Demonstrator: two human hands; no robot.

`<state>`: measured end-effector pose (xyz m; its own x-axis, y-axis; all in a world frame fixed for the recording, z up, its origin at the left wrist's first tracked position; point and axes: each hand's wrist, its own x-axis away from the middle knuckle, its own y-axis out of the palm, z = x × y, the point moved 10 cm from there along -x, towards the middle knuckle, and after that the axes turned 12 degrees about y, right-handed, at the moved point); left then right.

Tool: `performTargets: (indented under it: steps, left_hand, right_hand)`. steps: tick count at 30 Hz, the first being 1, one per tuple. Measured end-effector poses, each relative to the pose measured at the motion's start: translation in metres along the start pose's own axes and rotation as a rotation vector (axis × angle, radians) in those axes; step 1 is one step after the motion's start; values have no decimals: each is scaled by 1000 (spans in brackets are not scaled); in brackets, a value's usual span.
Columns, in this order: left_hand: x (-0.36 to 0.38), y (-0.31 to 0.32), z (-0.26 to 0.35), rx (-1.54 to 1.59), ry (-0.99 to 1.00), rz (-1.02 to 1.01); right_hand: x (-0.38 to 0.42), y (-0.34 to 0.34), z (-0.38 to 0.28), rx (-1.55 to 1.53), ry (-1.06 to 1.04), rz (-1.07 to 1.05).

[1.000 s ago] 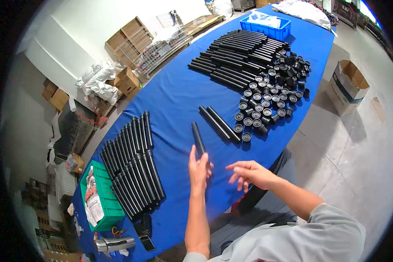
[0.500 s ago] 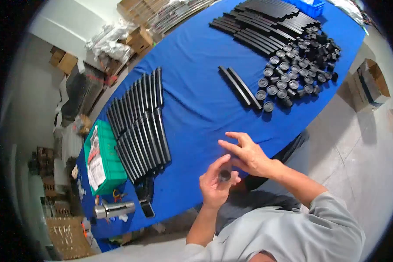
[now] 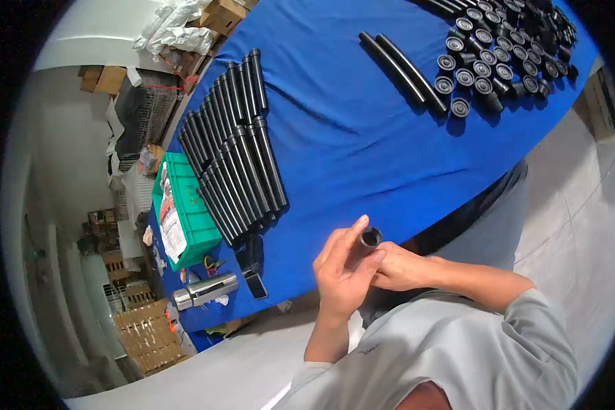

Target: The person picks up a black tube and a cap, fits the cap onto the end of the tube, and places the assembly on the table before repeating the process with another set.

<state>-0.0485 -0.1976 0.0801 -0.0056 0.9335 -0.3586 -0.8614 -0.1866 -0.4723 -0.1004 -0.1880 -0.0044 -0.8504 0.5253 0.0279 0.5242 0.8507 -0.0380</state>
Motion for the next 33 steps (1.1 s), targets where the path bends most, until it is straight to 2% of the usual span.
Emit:
performTargets:
  steps: [2, 8, 14, 17, 20, 23, 25, 26, 27, 28, 29, 32, 33]
  left_hand:
    - [7, -2, -10, 44, -63, 21]
    - [7, 7, -11, 23, -29, -26]
    - [14, 5, -22, 5, -185, -1]
    - [21, -3, -29, 100, -265, 78]
    - [22, -9, -27, 207, -260, 111]
    - [21, -18, -17, 215, -132, 170]
    - [17, -35, -10, 362, -95, 385]
    - [16, -48, -14, 464, -80, 466]
    - [17, -60, -17, 504, -69, 536]
    - [21, -73, -26, 494, -107, 569]
    - [15, -80, -22, 488, -58, 544]
    - [26, -95, -51, 561, -173, 634]
    - [35, -95, -65, 618, -238, 655]
  right_hand:
    - [1, 1, 5, -52, 37, -19]
    - [7, 4, 11, -61, 80, -51]
    - [11, 5, 12, -12, 108, -63]
    - [16, 2, 8, 22, 51, -23]
    - [18, 3, 7, 77, 43, -1]
    - [19, 7, 8, 115, -35, 7]
    - [23, 4, 9, 122, 43, -47]
    - [25, 0, 15, 37, 21, -49]
    - [27, -6, 20, -34, 113, -82]
    - [28, -22, 14, -57, 30, 46]
    - [32, -40, 8, -77, -60, 170]
    - [38, -72, 31, -492, 305, 112]
    - [39, -85, 33, -584, 289, 141]
